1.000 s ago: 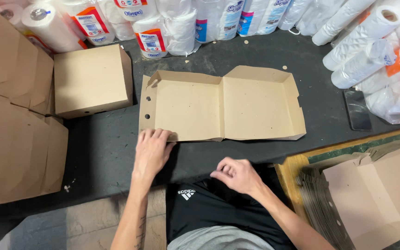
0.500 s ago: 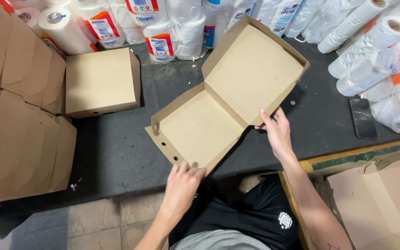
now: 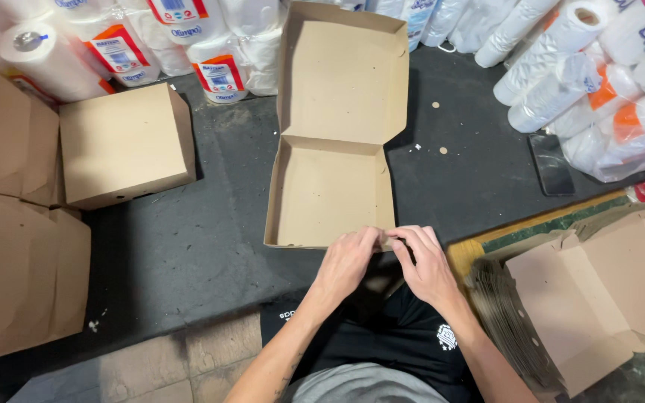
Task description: The person assembles cardboard boxes by folding the pre-cut flaps and stacking the finished boxes on a table.
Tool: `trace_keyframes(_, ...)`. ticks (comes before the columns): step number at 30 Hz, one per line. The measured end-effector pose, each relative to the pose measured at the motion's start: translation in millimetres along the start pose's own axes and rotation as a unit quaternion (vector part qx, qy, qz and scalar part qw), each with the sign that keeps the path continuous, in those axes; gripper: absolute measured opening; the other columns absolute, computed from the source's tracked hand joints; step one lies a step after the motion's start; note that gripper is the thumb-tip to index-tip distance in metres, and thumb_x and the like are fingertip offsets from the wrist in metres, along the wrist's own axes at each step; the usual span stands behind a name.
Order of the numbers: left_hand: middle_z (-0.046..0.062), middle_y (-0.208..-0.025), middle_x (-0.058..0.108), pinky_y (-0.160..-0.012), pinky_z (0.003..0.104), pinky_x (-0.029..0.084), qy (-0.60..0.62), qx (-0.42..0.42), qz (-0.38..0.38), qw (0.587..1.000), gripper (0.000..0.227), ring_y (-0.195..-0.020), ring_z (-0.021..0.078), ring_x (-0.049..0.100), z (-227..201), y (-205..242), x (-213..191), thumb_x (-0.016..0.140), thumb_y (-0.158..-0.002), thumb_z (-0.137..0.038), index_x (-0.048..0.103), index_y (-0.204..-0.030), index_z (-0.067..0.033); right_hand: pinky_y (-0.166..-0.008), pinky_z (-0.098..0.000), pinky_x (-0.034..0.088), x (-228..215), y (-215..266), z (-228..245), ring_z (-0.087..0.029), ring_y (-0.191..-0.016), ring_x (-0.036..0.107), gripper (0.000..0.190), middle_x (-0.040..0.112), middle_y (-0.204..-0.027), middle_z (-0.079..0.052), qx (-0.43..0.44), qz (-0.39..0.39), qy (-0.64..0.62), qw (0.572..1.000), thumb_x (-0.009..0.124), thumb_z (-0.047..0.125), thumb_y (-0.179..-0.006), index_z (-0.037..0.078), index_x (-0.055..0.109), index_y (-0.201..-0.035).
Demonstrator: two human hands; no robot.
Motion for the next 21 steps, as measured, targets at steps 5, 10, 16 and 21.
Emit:
trace_keyframes(5, 0.000, -0.094, 0.065, -0.084, 0.036, 0.051, -0.034, -0.033, -0.006, 0.999, 0.036, -0.089, 0.0225, 0.069, 10, -1, -22, 0.070, -0.095, -0.025, 0.048, -0.123, -0.0162, -0.075, -0.0325, 0.058, 6, 19, -12, -0.020, -0.082, 0.067, 0.014, 0.070, -0.091, 0.003, -0.068, -0.085, 0.026, 0.994, 0.072, 0.009, -0.092, 0.017, 0.074, -0.103)
trace_keyframes(10, -0.002, -0.104, 0.068, -0.111, 0.041, 0.038, -0.151, -0.038, 0.056, 0.986, 0.045, -0.114, 0.0199, 0.062, 51, 24, -44, 0.083, -0.081, -0.033, 0.060, -0.119, -0.0232, -0.069, -0.0315, 0.060, 8, 11, 14, -0.019, -0.078, 0.071, 0.012, 0.075, -0.090, 0.003, -0.130, -0.128, 0.046, 0.982, 0.072, 0.008, -0.092, 0.016, 0.077, -0.099)
trace_keyframes(16, -0.001, -0.106, 0.074, -0.123, 0.040, 0.031, -0.225, -0.096, 0.066, 0.967, 0.028, -0.124, 0.0166, 0.063, 119, 65, -88, 0.075, -0.087, -0.017, 0.069, -0.114, -0.0191, -0.065, -0.0319, 0.059, 20, 3, 27, -0.020, -0.073, 0.067, 0.011, 0.070, -0.084, 0.004, -0.157, -0.135, 0.089, 0.974, 0.068, 0.010, -0.097, 0.018, 0.074, -0.101)
trace_keyframes(21, 0.002, -0.104, 0.076, -0.121, 0.041, 0.040, -0.078, -0.060, -0.036, 0.995, 0.011, -0.121, 0.0208, 0.068, 126, 86, -125, 0.071, -0.091, -0.012, 0.074, -0.102, -0.0140, -0.063, -0.0318, 0.057, 23, 6, 15, -0.019, -0.070, 0.064, 0.008, 0.065, -0.077, 0.004, -0.153, -0.143, 0.103, 0.972, 0.069, 0.012, -0.096, 0.019, 0.073, -0.099)
Point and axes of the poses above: each hand's wrist, its own y-axis away from the middle knuckle, its own x-axis out of the palm, z = x × y, the point moved 6 cm from there along -y, towards the middle knuckle
